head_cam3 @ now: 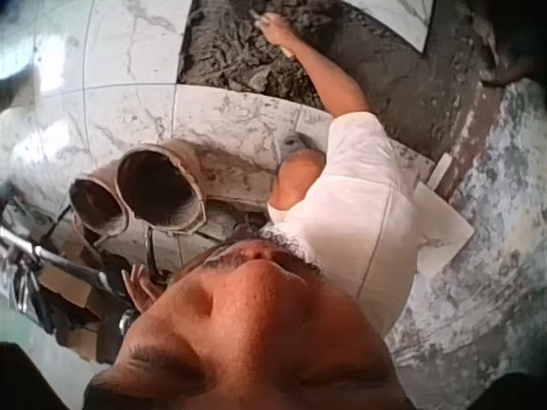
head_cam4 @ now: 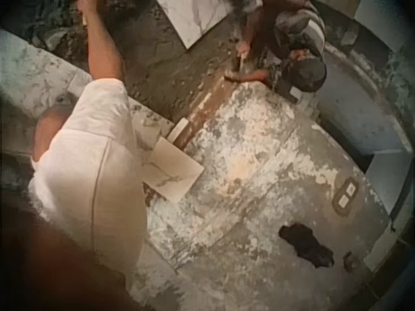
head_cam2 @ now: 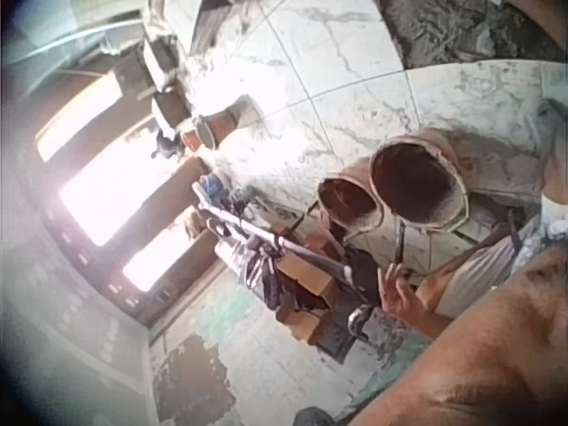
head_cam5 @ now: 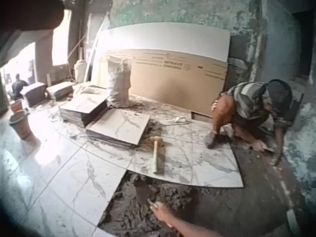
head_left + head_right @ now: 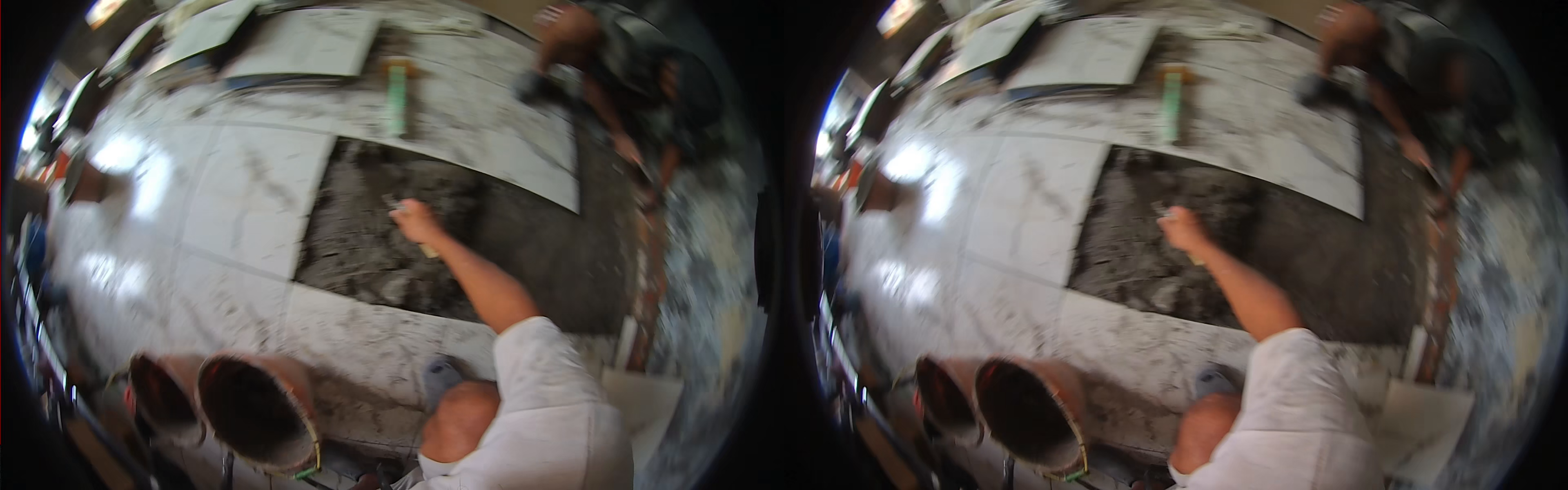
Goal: The person scoops cement from a bucket onto the floor using a trowel, smooths and spreads the mixture with the trowel, and picks up a floor tile by hand.
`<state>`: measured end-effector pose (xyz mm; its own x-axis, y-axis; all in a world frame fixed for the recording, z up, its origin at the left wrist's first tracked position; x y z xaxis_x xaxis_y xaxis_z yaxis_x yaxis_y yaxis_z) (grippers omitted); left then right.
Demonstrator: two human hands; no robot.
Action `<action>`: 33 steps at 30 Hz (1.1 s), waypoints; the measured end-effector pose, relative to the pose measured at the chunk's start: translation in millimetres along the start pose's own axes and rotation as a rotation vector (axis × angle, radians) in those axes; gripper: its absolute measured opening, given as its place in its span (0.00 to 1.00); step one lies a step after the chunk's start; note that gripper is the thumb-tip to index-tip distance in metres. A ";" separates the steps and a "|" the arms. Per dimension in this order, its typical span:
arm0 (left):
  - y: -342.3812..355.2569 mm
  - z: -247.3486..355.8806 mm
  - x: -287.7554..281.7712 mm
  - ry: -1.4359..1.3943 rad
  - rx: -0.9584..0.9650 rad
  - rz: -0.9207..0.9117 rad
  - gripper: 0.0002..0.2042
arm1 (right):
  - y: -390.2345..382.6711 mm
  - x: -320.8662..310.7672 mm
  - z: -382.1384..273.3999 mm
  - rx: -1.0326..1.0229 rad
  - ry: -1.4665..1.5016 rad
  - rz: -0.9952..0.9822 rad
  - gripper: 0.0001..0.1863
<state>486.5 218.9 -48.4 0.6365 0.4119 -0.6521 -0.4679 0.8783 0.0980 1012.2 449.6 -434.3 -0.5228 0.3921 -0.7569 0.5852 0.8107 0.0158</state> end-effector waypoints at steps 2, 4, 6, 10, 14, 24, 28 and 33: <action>15.5 -23.8 16.5 -0.026 -0.042 -0.079 0.19 | -28.9 -24.0 9.8 0.194 0.043 -0.170 0.22; 23.6 -37.8 22.6 -0.040 -0.008 -0.149 0.22 | -64.6 -67.3 16.1 0.523 0.366 -0.269 0.18; 29.7 -53.8 25.7 -0.054 0.021 -0.203 0.25 | -92.0 -125.1 54.1 0.708 0.528 -0.227 0.15; 45.7 -87.3 28.1 -0.062 0.051 -0.261 0.31 | -138.3 -231.1 128.4 1.024 0.721 0.065 0.14; 56.0 -121.8 26.0 -0.034 0.036 -0.242 0.38 | -159.6 -227.7 153.7 0.979 0.374 -0.063 0.15; 22.9 -12.5 34.3 -0.046 0.142 -0.061 0.19 | -103.9 -113.2 12.8 -0.581 -0.656 -0.254 0.15; 15.8 -16.3 20.6 -0.017 0.096 -0.005 0.20 | -47.2 -47.4 -8.8 -0.782 -0.683 -0.182 0.13; 7.6 -8.8 18.5 0.050 0.051 0.026 0.19 | 50.7 -23.3 -24.5 -0.483 -0.833 -0.209 0.13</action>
<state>489.3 231.1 -66.4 0.5925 0.4230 -0.6856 -0.4510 0.8794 0.1528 1038.9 492.3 -399.9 0.1258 -0.0610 -0.9902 0.1176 0.9920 -0.0462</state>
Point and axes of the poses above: each hand's wrist, its own y-axis towards the middle knuckle, its own x-axis out of the palm, z = x × y, the point moved 5 cm from there along y, towards the middle knuckle, and after that the axes turned 15 degrees about z, right-handed, at the moved point
